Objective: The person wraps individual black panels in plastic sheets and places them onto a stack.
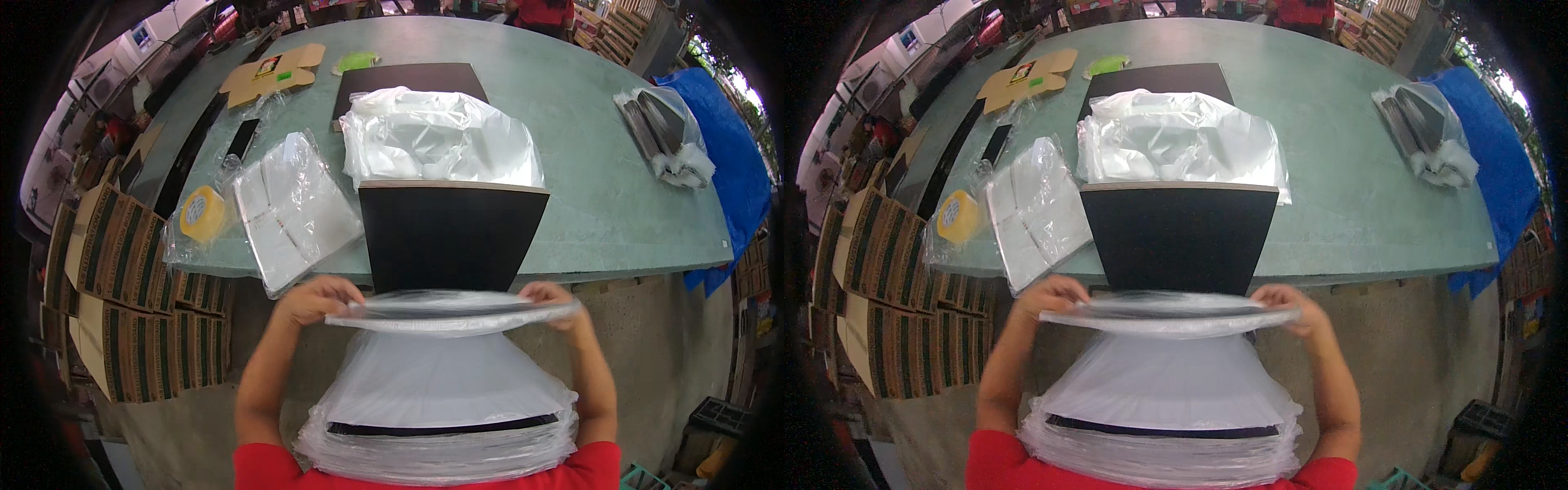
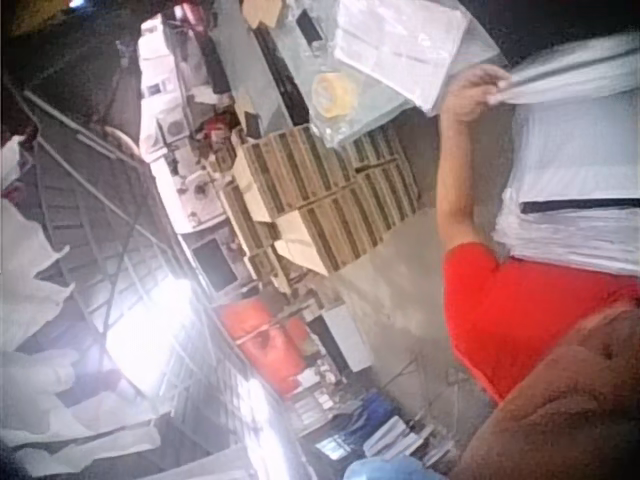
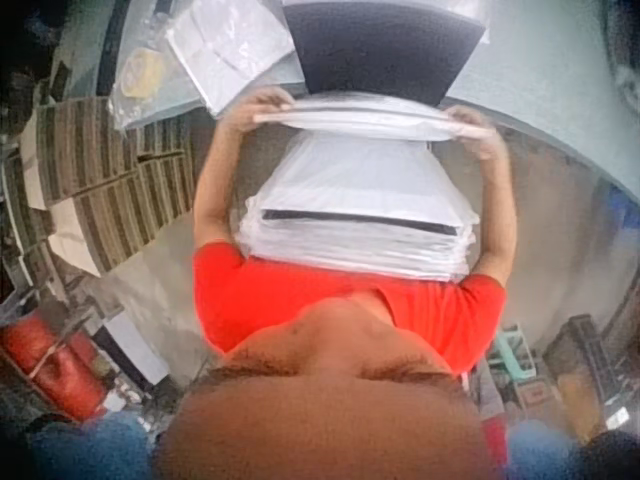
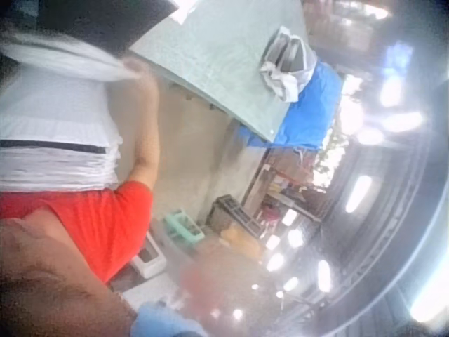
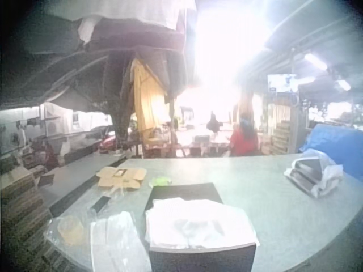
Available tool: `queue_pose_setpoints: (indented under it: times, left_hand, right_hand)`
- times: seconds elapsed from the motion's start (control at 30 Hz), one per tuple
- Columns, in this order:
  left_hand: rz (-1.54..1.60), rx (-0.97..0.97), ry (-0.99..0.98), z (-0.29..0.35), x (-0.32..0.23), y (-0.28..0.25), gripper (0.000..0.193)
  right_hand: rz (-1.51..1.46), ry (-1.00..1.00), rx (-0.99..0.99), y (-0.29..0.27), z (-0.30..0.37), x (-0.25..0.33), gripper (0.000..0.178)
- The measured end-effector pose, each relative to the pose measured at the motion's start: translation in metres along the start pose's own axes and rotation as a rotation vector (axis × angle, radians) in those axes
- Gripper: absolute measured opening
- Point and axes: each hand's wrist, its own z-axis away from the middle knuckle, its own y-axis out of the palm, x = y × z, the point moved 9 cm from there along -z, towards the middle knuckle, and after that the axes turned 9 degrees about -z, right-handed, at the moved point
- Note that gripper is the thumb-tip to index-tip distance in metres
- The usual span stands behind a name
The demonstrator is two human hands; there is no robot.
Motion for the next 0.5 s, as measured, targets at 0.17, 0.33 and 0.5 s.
queue_pose_setpoints:
  times: [0.17,0.33,0.5]
  left_hand:
    - [0.148,-0.233,-0.251,-0.023,0.226,-0.039,0.020]
    - [-1.002,-0.385,-0.263,-0.020,0.112,-0.032,0.014]
    - [-0.658,0.382,-0.076,0.027,-0.057,0.115,0.027]
  right_hand:
    - [0.180,0.384,-0.621,-0.114,-0.019,-0.195,0.018]
    - [1.061,0.210,-0.570,-0.099,-0.021,-0.112,0.026]
    - [0.176,-0.135,0.678,0.114,0.039,0.027,0.038]
